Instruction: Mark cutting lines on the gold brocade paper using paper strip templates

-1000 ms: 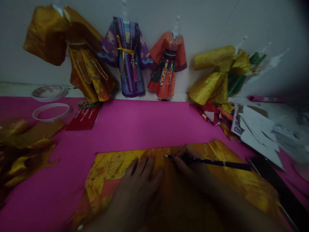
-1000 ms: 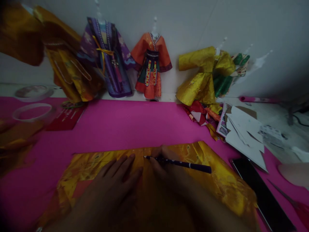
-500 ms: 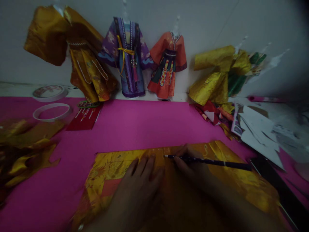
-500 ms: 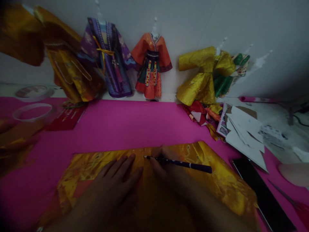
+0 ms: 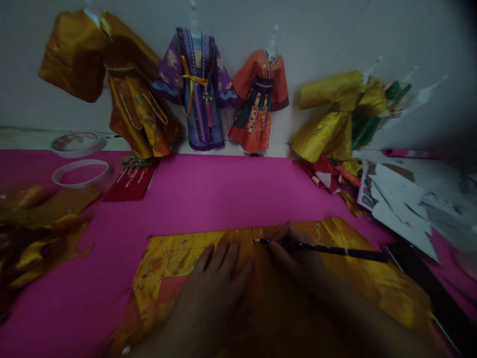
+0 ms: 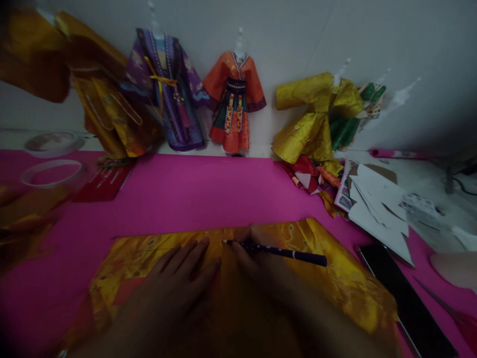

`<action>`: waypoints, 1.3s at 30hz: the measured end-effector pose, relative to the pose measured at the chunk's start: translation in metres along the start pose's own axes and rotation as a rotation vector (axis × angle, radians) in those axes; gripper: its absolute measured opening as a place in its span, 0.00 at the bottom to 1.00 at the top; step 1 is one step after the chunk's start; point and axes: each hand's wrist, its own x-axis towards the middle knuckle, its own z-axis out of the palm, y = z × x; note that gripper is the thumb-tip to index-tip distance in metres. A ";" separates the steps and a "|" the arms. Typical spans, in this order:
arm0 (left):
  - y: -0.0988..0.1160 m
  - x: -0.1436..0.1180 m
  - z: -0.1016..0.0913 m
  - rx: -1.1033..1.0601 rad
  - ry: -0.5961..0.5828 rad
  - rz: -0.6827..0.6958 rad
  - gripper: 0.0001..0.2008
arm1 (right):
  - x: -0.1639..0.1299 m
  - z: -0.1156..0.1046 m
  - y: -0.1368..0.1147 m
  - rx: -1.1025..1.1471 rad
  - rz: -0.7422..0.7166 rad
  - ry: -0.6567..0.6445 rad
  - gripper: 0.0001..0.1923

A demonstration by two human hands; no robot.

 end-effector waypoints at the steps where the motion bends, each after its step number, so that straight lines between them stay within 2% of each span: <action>1: 0.000 0.000 0.000 0.000 0.001 0.004 0.21 | 0.000 0.000 0.000 0.001 0.003 0.001 0.06; 7: -0.001 0.002 0.003 -0.002 -0.006 0.017 0.21 | -0.001 0.001 0.003 0.058 0.019 -0.011 0.07; 16: -0.001 0.001 0.004 0.000 -0.004 0.021 0.22 | 0.001 0.001 0.001 0.050 -0.008 0.001 0.07; 24: 0.001 0.001 0.005 0.021 0.006 0.023 0.23 | -0.001 -0.001 0.004 0.038 0.025 0.012 0.07; 29: 0.003 0.000 0.004 0.027 -0.004 0.030 0.23 | 0.001 -0.004 0.006 0.156 0.142 0.110 0.10; 31: 0.003 0.000 0.005 0.043 0.025 0.045 0.23 | 0.003 -0.004 0.009 0.190 0.204 0.171 0.12; 35: 0.005 -0.001 0.005 0.038 0.142 0.096 0.19 | 0.004 -0.005 0.013 0.234 0.280 0.253 0.13; 39: 0.005 -0.005 -0.003 -0.077 0.187 0.287 0.11 | 0.003 -0.004 0.012 0.283 0.351 0.255 0.12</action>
